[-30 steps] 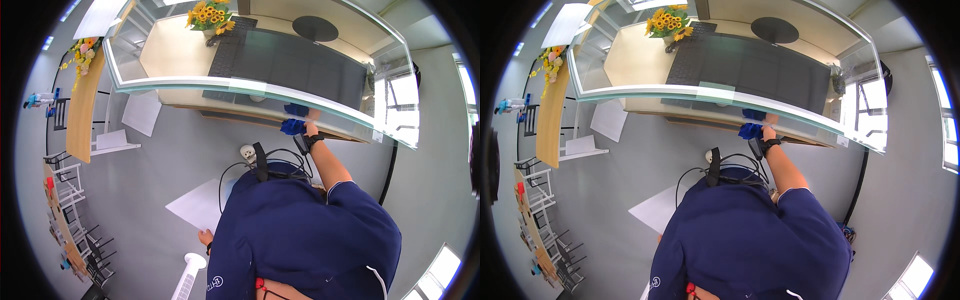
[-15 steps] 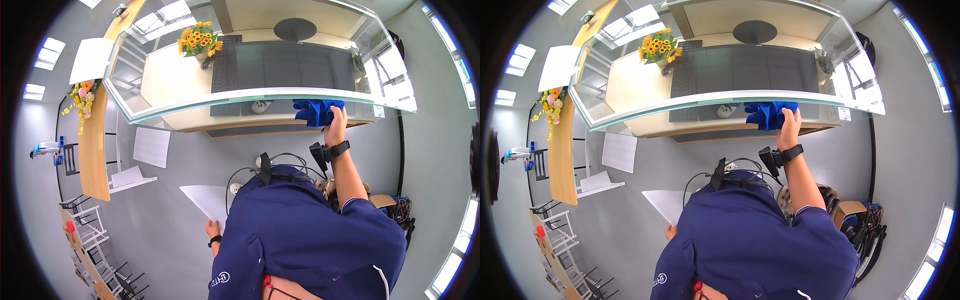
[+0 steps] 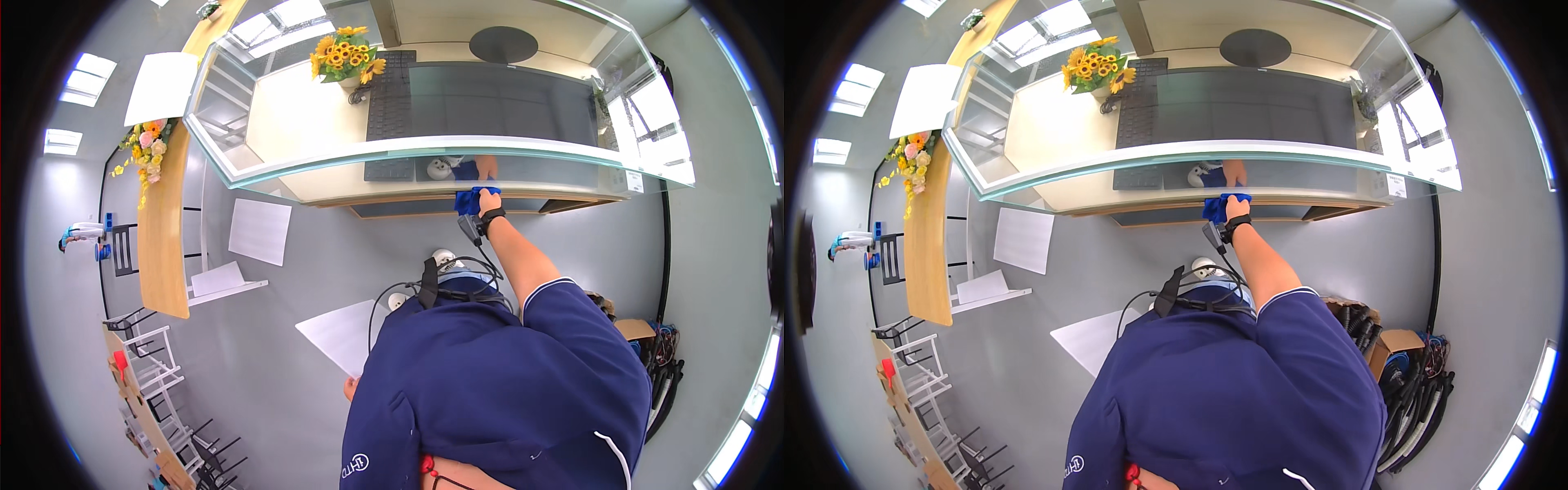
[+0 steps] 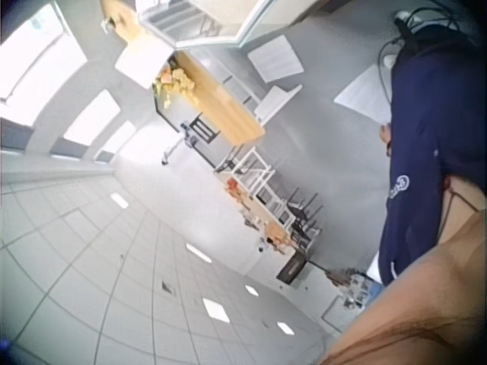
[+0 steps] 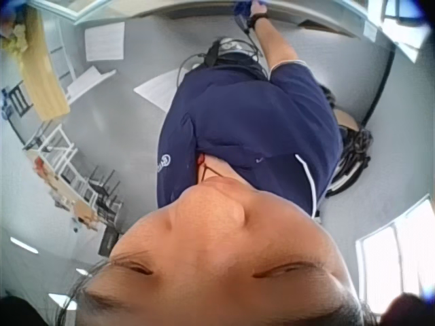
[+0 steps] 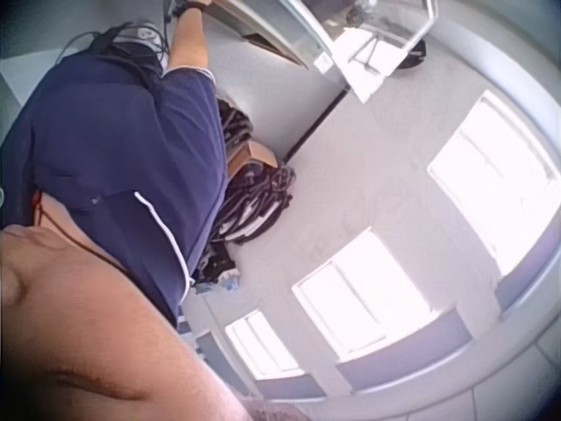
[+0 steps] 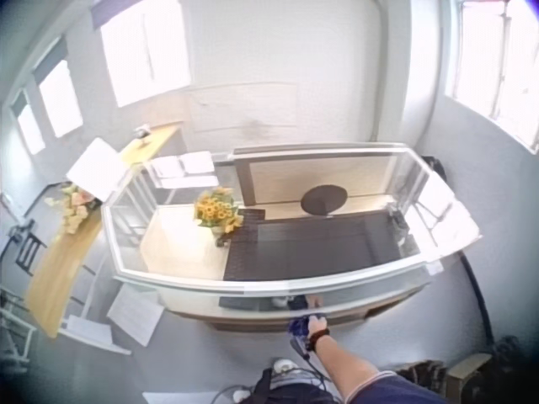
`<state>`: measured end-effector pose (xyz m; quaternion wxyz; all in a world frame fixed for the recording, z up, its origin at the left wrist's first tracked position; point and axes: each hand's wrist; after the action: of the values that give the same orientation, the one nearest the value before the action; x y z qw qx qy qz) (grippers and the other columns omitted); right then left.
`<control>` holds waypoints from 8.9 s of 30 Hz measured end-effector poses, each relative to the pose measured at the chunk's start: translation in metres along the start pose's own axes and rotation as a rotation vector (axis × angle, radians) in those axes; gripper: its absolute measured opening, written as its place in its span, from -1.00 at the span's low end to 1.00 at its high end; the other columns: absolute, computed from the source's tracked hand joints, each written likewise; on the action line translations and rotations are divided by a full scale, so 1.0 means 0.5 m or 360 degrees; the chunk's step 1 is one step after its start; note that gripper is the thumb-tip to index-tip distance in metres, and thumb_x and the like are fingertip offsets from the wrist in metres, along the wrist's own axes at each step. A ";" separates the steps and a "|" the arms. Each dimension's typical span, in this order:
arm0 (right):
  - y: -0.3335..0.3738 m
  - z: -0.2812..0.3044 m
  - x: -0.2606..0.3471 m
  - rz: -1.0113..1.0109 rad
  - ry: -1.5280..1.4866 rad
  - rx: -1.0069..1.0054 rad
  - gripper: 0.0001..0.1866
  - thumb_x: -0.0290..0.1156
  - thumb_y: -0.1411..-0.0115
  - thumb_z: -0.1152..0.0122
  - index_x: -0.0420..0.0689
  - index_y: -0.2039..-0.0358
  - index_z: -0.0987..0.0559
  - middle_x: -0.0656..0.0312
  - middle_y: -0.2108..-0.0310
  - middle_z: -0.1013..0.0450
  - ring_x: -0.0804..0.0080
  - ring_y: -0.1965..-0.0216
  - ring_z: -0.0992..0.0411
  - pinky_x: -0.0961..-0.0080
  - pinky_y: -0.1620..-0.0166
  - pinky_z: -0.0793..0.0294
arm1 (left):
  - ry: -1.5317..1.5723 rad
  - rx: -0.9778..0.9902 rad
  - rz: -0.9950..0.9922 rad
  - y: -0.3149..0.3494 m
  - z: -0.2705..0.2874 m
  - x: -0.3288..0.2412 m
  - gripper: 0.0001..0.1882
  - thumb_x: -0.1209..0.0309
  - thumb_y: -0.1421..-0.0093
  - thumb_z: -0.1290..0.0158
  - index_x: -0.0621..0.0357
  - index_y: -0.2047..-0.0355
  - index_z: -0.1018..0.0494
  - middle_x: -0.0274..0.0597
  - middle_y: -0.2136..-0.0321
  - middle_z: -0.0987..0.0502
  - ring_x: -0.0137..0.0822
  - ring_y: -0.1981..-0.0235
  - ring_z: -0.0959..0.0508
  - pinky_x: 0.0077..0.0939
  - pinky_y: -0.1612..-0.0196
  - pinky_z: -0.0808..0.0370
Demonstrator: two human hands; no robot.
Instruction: The recorder organizes white protective foam sheets and cleans a glass display case with a blue cloth.
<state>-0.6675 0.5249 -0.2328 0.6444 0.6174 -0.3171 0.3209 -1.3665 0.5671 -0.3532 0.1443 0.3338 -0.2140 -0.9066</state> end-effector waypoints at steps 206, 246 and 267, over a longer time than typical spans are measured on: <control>0.594 -0.911 -0.029 0.1119 0.0296 0.0436 -0.76 -0.36 -0.14 0.06 -0.28 0.33 -0.44 0.30 0.47 -0.39 0.67 0.46 -0.31 0.72 0.42 -0.30 | -0.0169 0.0584 0.0035 -0.768 0.509 -0.618 -0.79 0.42 0.20 0.05 0.34 0.54 -0.36 -0.14 0.61 -0.42 -0.32 0.58 -0.41 -0.48 0.48 -0.33; 0.348 -1.186 -0.135 0.1365 0.1116 0.0176 -0.73 -0.33 0.02 -0.05 -0.26 0.37 -0.48 0.02 0.41 -0.44 0.21 0.34 -0.40 0.47 0.24 -0.32 | -0.0017 0.0481 -0.0017 -0.886 0.621 -0.364 -0.84 0.43 0.15 0.10 0.33 0.68 -0.33 -0.14 0.74 -0.38 -0.34 0.67 -0.37 -0.41 0.55 -0.28; 0.529 -1.283 0.082 0.1474 0.0983 0.0412 -0.78 -0.36 -0.12 0.04 -0.29 0.38 -0.43 0.16 0.57 -0.39 0.52 0.52 -0.34 0.63 0.44 -0.27 | 0.0786 0.0411 -0.0669 -1.005 0.684 -1.003 -0.74 0.56 0.00 0.16 0.34 0.24 -0.31 -0.15 0.29 -0.39 -0.37 0.27 -0.38 -0.57 0.24 -0.31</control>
<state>-0.8483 1.1753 -0.0667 0.4186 0.3655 -0.3096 0.7716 -1.2853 1.3052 -0.0898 -0.0417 0.5953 -0.2121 -0.7738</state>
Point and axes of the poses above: each hand's wrist, its own y-axis away from the middle knuckle, its own z-axis out of the back of the hand, x = y × z
